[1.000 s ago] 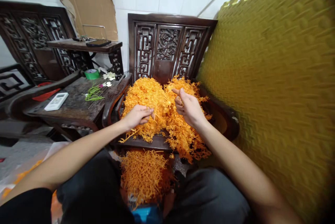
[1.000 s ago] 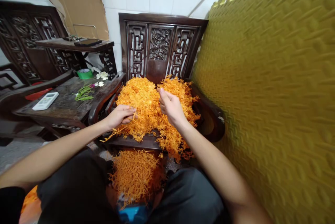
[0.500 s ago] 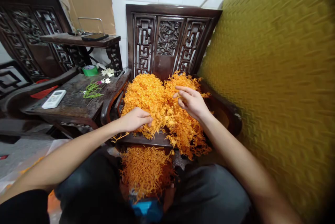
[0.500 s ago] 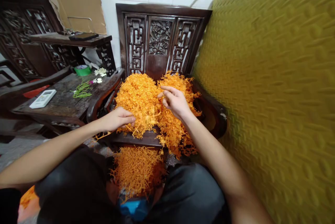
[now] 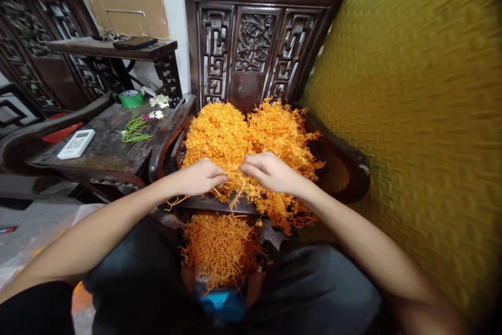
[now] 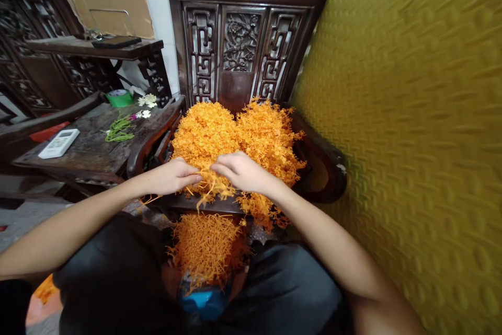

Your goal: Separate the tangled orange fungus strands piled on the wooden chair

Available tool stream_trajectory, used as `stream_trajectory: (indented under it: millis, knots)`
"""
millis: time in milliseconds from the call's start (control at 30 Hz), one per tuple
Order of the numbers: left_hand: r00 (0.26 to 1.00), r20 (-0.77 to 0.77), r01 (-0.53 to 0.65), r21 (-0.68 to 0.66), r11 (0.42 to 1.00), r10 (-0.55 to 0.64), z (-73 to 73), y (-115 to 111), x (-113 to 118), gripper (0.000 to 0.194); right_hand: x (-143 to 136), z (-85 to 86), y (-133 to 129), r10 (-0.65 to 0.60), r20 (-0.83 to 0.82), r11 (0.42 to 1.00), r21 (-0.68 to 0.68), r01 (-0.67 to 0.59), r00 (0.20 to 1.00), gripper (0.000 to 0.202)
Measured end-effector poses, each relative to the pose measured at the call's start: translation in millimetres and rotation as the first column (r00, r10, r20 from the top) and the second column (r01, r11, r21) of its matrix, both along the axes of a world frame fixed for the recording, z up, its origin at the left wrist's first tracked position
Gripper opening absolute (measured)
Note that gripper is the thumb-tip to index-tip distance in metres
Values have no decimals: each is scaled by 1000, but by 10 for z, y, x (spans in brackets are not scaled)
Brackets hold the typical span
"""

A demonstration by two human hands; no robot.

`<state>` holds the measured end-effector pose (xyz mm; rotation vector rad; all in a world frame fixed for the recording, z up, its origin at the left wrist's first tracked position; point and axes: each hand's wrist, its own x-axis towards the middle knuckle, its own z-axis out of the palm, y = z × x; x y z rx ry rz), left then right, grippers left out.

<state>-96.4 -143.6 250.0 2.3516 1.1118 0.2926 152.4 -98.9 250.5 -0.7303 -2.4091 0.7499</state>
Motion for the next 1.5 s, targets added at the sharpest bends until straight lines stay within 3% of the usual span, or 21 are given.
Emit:
stream_trajectory:
  millis: [67, 133, 167, 200, 233, 333, 433, 500, 567, 667, 733, 767, 833, 967, 1100, 1133, 1233, 1300, 1400, 1500]
  knots:
    - [1000, 11, 5, -5, 1000, -5, 8, 8, -58, 43, 128, -40, 158, -242, -268, 967, -141, 211, 932, 50]
    - [1000, 10, 17, -22, 1000, -17, 8, 4, -118, 44, 311, -67, 363, -528, -543, 848, -379, 371, 653, 53]
    - [1000, 5, 18, -33, 999, -18, 5, -1, -142, 44, 393, -76, 452, -608, -595, 793, -489, 364, 525, 55]
    - [1000, -1, 13, -45, 999, -13, 2, -7, -159, 44, 453, -88, 520, -664, -597, 744, -587, 319, 450, 57]
    - [1000, -5, 2, -50, 999, -2, -1, -13, -168, 44, 483, -103, 558, -695, -568, 704, -664, 253, 442, 59]
    - [1000, -11, -26, -36, 999, 25, -8, -23, -150, 44, 384, -179, 512, -677, -417, 582, -807, 95, 606, 60]
    - [1000, -29, -2, -42, 999, 1, -22, -23, -86, 41, 144, -248, 340, -566, -369, 562, -827, 17, 737, 52]
    - [999, -43, 25, -54, 998, -27, -45, -26, -33, 40, 9, -252, 228, -470, -386, 605, -796, -28, 794, 43]
    - [997, -59, 40, -56, 998, -43, -72, -35, 17, 39, -77, -218, 139, -349, -363, 690, -723, -25, 864, 37]
    - [995, -83, 47, -58, 997, -51, -101, -49, 70, 37, -139, -147, 56, -33, -169, 833, -549, -66, 985, 36]
    - [991, -90, 90, -85, 992, -97, -104, -48, 84, 37, -152, -130, 39, 91, -29, 886, -453, -94, 995, 37]
    - [989, -91, 106, -97, 990, -115, -100, -42, 85, 37, -152, -138, 45, 63, -1, 906, -420, -57, 998, 39]
    - [989, -95, 103, -86, 991, -111, -88, -25, 79, 39, -140, -175, 89, -126, -45, 920, -378, 100, 991, 48]
    - [990, -124, 56, -52, 997, -62, -58, -20, 64, 41, -34, -229, 303, -421, -250, 843, -462, 275, 872, 54]
    - [976, -153, 134, -135, 982, -154, -50, -77, 25, 37, 166, -170, 494, -649, -462, 736, -583, 344, 604, 52]
    - [978, -151, 126, -110, 986, -142, -53, -86, 6, 37, 198, -162, 492, -639, -464, 737, -599, 314, 614, 50]
    - [987, -152, 62, 14, 998, -60, -76, -89, -58, 37, 179, -186, 352, -462, -367, 756, -639, 143, 807, 48]
    - [989, -150, 27, 79, 997, -15, -91, -86, -82, 35, 89, -212, 214, -339, -305, 754, -654, 63, 890, 43]
    - [991, -135, 9, 126, 992, 8, -95, -102, -69, 34, -57, -191, 48, -222, -241, 766, -642, 16, 945, 41]
    - [990, -139, 17, 147, 989, 4, -69, -134, -26, 34, -139, -108, -51, -8, -124, 827, -558, -63, 992, 42]
